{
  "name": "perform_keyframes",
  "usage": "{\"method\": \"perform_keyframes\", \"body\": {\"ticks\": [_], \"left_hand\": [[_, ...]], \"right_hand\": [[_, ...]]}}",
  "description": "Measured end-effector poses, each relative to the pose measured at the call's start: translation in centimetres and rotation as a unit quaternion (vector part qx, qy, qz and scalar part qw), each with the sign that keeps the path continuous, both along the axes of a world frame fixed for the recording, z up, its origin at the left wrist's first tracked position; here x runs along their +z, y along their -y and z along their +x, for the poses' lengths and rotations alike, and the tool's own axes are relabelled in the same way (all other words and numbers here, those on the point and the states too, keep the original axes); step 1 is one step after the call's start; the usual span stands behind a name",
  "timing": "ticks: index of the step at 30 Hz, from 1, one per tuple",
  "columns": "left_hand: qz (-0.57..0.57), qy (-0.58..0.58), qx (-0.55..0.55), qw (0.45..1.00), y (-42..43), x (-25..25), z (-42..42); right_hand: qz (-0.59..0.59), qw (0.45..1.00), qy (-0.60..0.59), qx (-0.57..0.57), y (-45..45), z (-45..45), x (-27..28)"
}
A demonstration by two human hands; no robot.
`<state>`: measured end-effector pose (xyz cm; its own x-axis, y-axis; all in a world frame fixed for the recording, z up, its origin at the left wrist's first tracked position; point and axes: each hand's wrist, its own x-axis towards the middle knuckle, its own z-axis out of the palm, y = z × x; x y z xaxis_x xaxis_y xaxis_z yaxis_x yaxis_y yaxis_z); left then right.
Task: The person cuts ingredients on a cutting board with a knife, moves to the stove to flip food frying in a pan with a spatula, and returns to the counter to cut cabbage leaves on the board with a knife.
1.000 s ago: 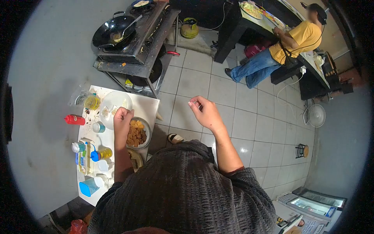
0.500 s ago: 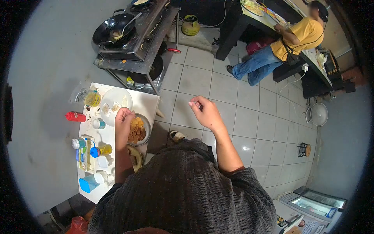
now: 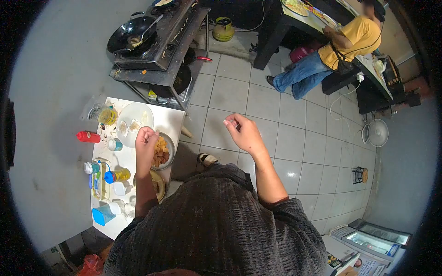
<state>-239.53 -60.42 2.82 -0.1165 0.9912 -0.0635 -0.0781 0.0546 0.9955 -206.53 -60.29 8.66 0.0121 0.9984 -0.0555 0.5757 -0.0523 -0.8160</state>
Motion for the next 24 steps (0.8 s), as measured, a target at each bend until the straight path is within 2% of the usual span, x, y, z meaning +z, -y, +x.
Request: {"method": "perform_keyframes", "body": {"ticks": [8, 10, 17, 20, 22, 24], "left_hand": [[-0.022, -0.018, -0.018, 0.999, 0.0, -0.8, 0.5], [-0.014, 0.051, -0.007, 0.999, 0.0, -0.9, 0.6], [0.003, 0.065, 0.019, 0.998, -0.1, -0.9, 0.4], [0.011, 0.051, 0.033, 0.998, 0.2, -0.4, 0.5], [0.009, -0.062, 0.027, 0.998, 0.7, 0.0, 0.4], [0.009, -0.057, 0.048, 0.997, 0.9, 0.2, 0.6]], "right_hand": [[-0.008, 1.000, 0.005, -0.012, 0.7, 1.0, -0.2], [-0.007, 1.000, 0.006, -0.011, 0.8, 1.1, 0.0], [-0.003, 1.000, -0.004, -0.016, 0.8, 1.2, 0.0], [0.002, 1.000, 0.001, -0.012, 0.8, 0.9, 0.1], [0.009, 1.000, 0.005, -0.011, 0.6, 0.8, 0.4], [0.004, 1.000, 0.007, -0.005, 0.4, 0.6, 0.7]]}}
